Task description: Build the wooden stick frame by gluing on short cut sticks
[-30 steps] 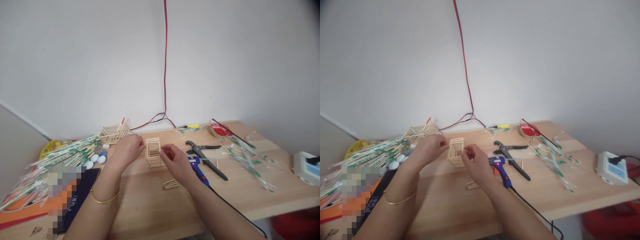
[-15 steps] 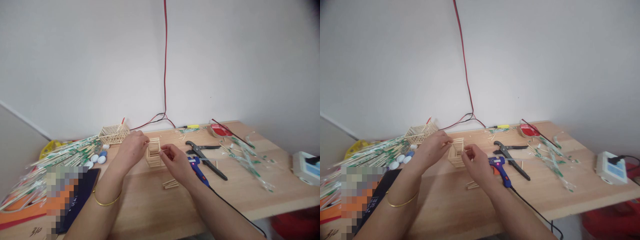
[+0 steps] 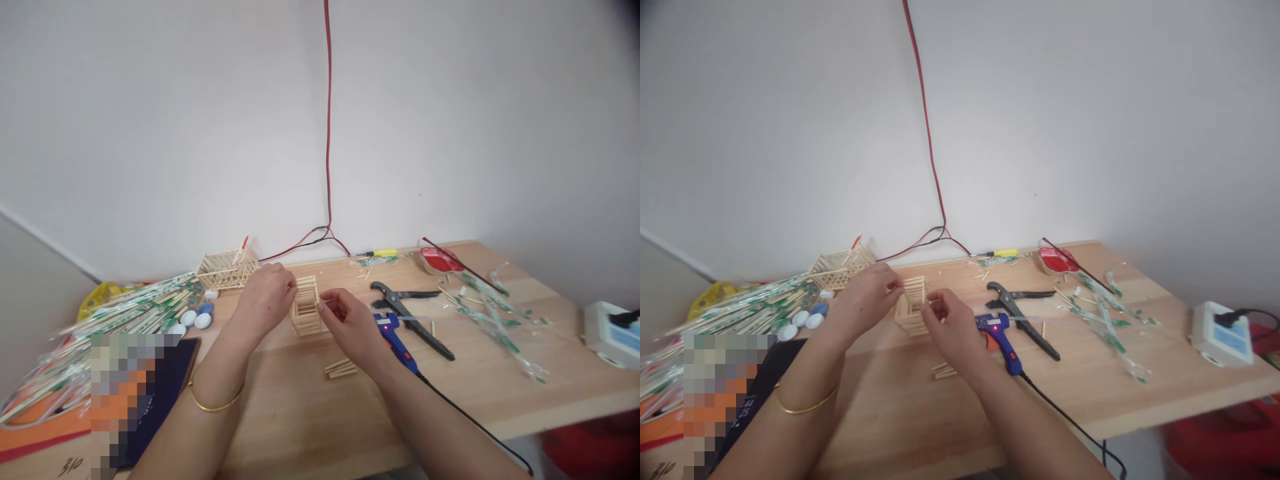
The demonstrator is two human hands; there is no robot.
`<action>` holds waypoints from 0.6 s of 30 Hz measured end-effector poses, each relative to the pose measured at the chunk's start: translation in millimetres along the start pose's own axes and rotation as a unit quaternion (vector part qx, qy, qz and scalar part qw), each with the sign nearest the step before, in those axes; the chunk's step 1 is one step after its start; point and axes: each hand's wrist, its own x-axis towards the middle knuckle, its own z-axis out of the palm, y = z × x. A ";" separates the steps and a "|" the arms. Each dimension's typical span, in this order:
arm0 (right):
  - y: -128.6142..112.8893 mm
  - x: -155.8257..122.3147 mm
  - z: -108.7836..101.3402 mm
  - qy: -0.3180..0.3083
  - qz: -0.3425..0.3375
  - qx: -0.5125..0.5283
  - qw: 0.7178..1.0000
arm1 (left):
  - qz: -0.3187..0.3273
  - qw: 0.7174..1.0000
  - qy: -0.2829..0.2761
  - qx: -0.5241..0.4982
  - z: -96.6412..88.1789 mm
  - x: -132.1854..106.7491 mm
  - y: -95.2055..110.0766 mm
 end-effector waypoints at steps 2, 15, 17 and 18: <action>-0.5 0.0 0.3 0.001 -0.002 -0.002 1.000 | 0.000 1.000 0.002 0.007 0.4 -0.2 0.0; -1.3 0.9 1.1 0.005 0.001 -0.001 1.000 | -0.039 0.999 -0.005 -0.012 -0.5 0.3 1.6; -1.4 0.8 0.7 0.005 0.002 -0.001 1.000 | -0.034 0.998 0.005 -0.049 -5.8 -1.2 -2.6; -1.5 0.6 0.4 0.004 0.003 0.001 1.000 | -0.035 0.997 0.014 -0.069 -9.9 -2.5 -5.4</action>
